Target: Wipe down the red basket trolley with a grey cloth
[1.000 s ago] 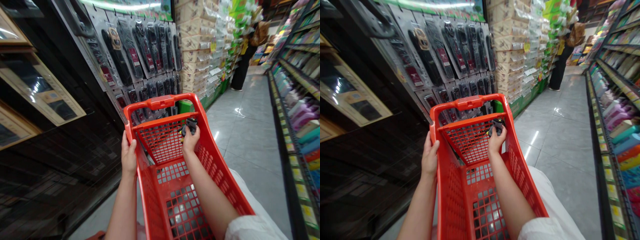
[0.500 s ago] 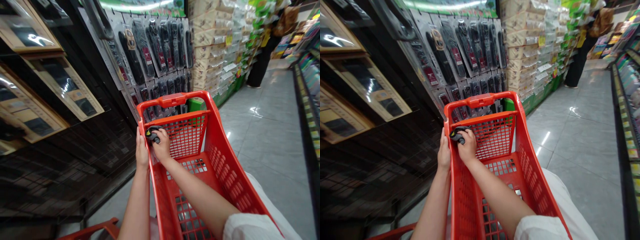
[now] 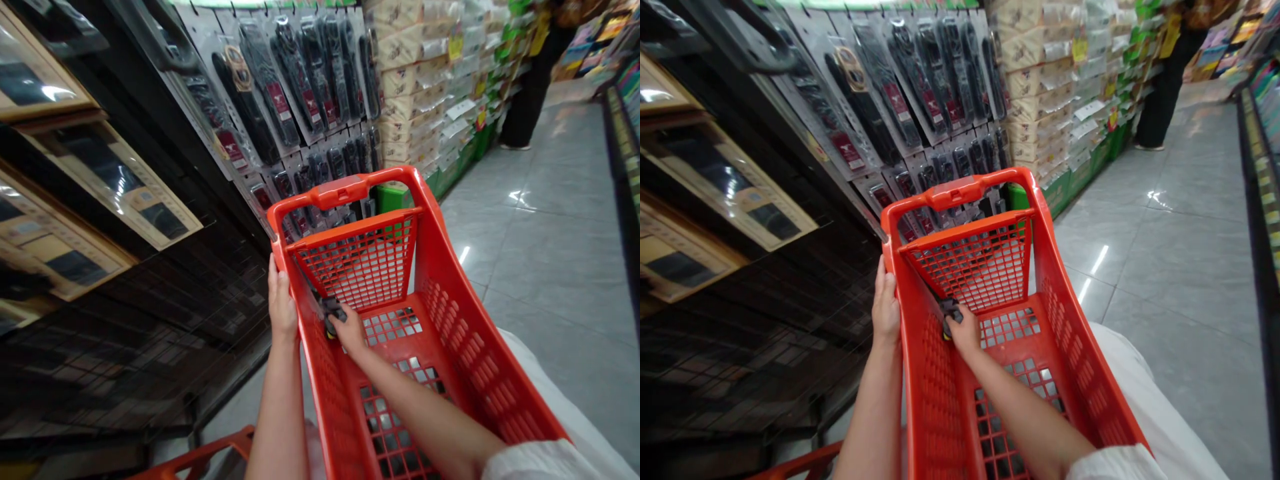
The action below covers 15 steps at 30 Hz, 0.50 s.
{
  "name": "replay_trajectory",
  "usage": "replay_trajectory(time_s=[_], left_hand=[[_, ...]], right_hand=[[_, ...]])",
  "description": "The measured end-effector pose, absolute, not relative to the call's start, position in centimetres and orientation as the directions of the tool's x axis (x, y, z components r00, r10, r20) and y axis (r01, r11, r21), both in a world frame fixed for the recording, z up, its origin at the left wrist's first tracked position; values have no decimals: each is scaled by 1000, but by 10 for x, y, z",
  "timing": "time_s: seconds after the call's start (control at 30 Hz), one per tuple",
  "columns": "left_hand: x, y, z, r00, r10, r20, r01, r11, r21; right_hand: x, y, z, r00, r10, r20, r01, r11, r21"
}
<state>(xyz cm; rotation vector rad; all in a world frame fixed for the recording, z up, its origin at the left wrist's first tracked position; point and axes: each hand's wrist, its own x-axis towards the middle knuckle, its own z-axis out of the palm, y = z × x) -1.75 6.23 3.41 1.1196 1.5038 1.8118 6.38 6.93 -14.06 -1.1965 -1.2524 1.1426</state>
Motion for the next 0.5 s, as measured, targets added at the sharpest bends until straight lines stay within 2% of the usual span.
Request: replay_trajectory(time_s=[0.07,0.17,0.27,0.43,0.5], left_hand=[[-17,63,35,-506,817,276,143,-237,961],[-17,64,36,-514,811,278,173,-220,960],[-18,63,37,-532,804,266,191,-193,963],[-17,59,39,-537,807,245,164,-185,969],[-17,59,40,-531,809,253,172,-189,967]], right_hand=[[47,71,-112,39,998,51,-267,60,-962],[33,74,-82,18,991,135,-456,128,-881],[33,72,-99,-29,998,55,-451,35,-892],[30,70,-150,-41,957,-286,-349,-282,-894],[27,75,-140,-49,955,-292,-368,-289,-884]])
